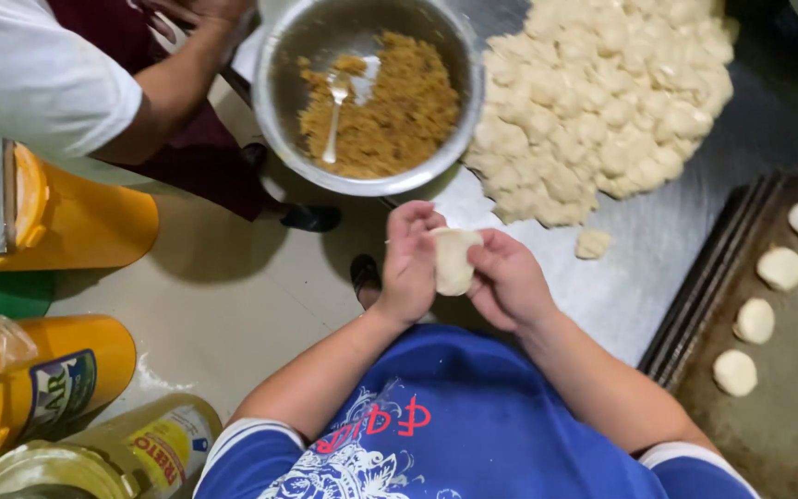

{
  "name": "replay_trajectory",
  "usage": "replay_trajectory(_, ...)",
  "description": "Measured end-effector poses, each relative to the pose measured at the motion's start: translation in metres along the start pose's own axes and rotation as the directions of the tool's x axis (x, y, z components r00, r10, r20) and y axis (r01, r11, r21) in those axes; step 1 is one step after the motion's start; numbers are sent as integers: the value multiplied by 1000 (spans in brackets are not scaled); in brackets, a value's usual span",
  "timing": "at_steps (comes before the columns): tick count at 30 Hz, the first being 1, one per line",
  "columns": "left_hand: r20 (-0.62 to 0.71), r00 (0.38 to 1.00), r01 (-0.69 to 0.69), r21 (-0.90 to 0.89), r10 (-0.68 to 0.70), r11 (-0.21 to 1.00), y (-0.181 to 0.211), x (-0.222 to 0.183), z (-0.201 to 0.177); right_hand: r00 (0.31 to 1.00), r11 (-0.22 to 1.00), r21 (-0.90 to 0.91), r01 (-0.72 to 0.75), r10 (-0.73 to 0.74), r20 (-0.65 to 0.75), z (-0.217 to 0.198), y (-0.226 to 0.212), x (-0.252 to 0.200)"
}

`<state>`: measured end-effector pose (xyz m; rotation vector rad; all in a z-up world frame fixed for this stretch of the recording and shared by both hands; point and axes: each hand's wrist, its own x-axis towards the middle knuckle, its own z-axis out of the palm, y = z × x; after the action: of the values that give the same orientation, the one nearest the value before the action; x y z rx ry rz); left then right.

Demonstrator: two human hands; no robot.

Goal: Filling small pieces of dough with a mixture and placing them on a baking tray

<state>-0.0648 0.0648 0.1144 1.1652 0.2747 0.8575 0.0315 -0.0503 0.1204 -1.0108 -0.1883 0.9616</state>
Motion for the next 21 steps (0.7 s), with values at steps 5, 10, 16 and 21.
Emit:
replay_trajectory(5,-193,974,-111,35,116,993,39,21,-90,994,939,-326,107,-103,30,59,-46,89)
replay_trajectory(10,-282,945,-143,110,169,984,53,40,-175,728,-113,-766,632,-253,638,88,-32,229)
replay_trajectory(16,-302,931,-181,105,205,978,54,52,-213,742,-642,-444,625,312,593,100,26,316)
replay_trajectory(21,-353,915,-176,90,196,980,63,65,-212,715,-820,-196,538,320,622,108,35,317)
